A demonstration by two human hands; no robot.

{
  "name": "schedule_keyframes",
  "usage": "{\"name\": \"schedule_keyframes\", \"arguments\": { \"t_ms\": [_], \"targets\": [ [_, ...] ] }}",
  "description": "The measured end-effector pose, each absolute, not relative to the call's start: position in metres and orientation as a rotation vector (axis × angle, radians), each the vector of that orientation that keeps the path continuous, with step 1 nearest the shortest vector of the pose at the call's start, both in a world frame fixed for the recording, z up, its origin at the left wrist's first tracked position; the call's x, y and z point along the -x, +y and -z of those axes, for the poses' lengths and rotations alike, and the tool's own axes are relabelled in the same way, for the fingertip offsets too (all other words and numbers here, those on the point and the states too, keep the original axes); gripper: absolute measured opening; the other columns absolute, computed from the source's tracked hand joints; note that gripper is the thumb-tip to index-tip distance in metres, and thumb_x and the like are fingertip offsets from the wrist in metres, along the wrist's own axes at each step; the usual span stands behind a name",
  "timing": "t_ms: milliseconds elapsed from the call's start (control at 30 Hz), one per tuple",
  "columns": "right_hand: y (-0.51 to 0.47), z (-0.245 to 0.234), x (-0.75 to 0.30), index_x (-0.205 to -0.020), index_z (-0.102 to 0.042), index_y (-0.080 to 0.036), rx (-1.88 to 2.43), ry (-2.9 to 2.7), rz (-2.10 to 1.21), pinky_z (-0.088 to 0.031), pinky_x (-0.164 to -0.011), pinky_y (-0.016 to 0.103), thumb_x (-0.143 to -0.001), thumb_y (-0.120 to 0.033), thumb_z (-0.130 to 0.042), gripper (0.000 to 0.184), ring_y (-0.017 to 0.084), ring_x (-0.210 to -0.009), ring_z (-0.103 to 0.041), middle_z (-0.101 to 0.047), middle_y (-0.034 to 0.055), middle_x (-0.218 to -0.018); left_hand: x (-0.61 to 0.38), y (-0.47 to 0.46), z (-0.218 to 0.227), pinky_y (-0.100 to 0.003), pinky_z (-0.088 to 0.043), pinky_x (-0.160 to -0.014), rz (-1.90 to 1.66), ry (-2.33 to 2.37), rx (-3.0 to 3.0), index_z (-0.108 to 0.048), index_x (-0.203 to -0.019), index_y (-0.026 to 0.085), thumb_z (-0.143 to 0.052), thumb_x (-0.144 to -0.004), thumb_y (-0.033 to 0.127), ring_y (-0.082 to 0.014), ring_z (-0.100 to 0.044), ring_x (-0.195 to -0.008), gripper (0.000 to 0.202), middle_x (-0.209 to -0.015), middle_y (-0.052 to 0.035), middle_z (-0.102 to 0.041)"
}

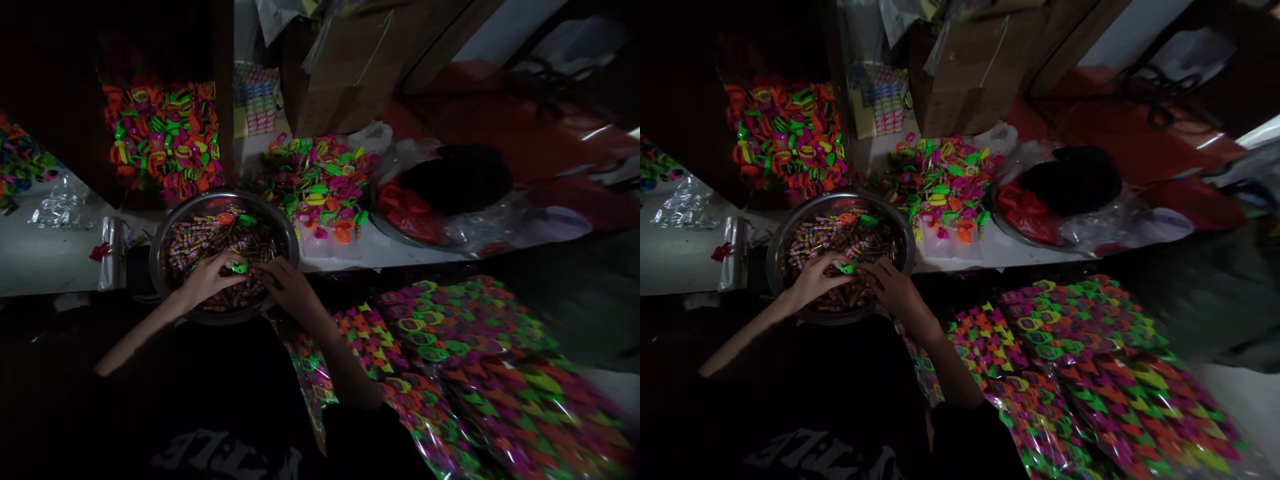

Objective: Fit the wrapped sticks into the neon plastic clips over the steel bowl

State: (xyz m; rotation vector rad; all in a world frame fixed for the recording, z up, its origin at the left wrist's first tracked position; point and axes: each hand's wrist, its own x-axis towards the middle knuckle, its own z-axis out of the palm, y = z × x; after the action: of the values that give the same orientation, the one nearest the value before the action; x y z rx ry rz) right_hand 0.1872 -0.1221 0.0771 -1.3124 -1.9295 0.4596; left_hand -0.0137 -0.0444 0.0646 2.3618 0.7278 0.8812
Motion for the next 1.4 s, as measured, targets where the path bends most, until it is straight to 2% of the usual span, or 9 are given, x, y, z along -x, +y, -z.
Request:
{"name": "schedule_keyframes", "arguments": {
  "t_ms": [167, 333, 633, 1067, 1400],
  "targets": [
    [-0.123, -0.077, -0.187, -0.114, -0.058, -0.023, 1.334, -2.002, -0.449, -0.053, -0.076, 0.031, -0.093, -0.022, -0.044, 0.026, 0.018, -0.086, -0.06, -0.058, 0.0059, -0.094, 0.015, -0.046, -0.066, -0.026, -0.054, -0.069, -0.925, 0.731, -2.395, -0.056, -0.097, 0.019, -0.062, -0.081, 0.042, -0.0137, -0.065, -0.079, 0.029, -0.087, -0.0019, -0.067],
    [-0.123, -0.075, -0.187, -0.115, -0.056, -0.024, 1.317, -2.008, -0.502, -0.053, -0.078, 0.033, -0.091, -0.019, -0.046, 0.026, 0.018, -0.092, -0.06, -0.059, 0.0055, -0.099, 0.017, -0.05, -0.069, -0.028, -0.054, -0.072, -0.876, 0.732, -2.433, -0.056, -0.098, 0.018, -0.059, -0.084, 0.042, -0.0148, -0.066, -0.08, 0.028, -0.09, -0.0042, -0.067],
    [-0.123, -0.073, -0.191, -0.111, -0.057, -0.023, 1.316, -2.009, -0.567, -0.053, -0.079, 0.033, -0.092, -0.021, -0.045, 0.023, 0.018, -0.093, -0.061, -0.06, 0.0063, -0.101, 0.016, -0.055, -0.068, -0.027, -0.053, -0.07, -0.808, 0.711, -2.5, -0.057, -0.099, 0.017, -0.057, -0.086, 0.033, -0.0147, -0.066, -0.08, 0.02, -0.089, -0.0043, -0.067],
    [-0.126, -0.072, -0.19, -0.114, -0.056, -0.026, 1.312, -1.928, -0.634, -0.05, -0.083, 0.033, -0.092, -0.025, -0.048, 0.024, 0.018, -0.097, -0.06, -0.06, 0.0052, -0.101, 0.015, -0.055, -0.067, -0.025, -0.053, -0.067, -0.906, 0.687, -2.513, -0.056, -0.099, 0.016, -0.057, -0.086, 0.034, -0.0134, -0.065, -0.077, 0.022, -0.087, -0.0039, -0.066],
    [-0.125, -0.069, -0.189, -0.109, -0.059, -0.023, 1.293, -1.906, -0.653, -0.051, -0.082, 0.031, -0.091, -0.027, -0.049, 0.021, 0.018, -0.094, -0.061, -0.062, 0.0057, -0.098, 0.012, -0.057, -0.066, -0.029, -0.053, -0.073, -0.755, 0.705, -2.529, -0.053, -0.101, 0.017, -0.057, -0.086, 0.027, -0.0154, -0.063, -0.084, 0.018, -0.09, -0.004, -0.062]
  ]
}}
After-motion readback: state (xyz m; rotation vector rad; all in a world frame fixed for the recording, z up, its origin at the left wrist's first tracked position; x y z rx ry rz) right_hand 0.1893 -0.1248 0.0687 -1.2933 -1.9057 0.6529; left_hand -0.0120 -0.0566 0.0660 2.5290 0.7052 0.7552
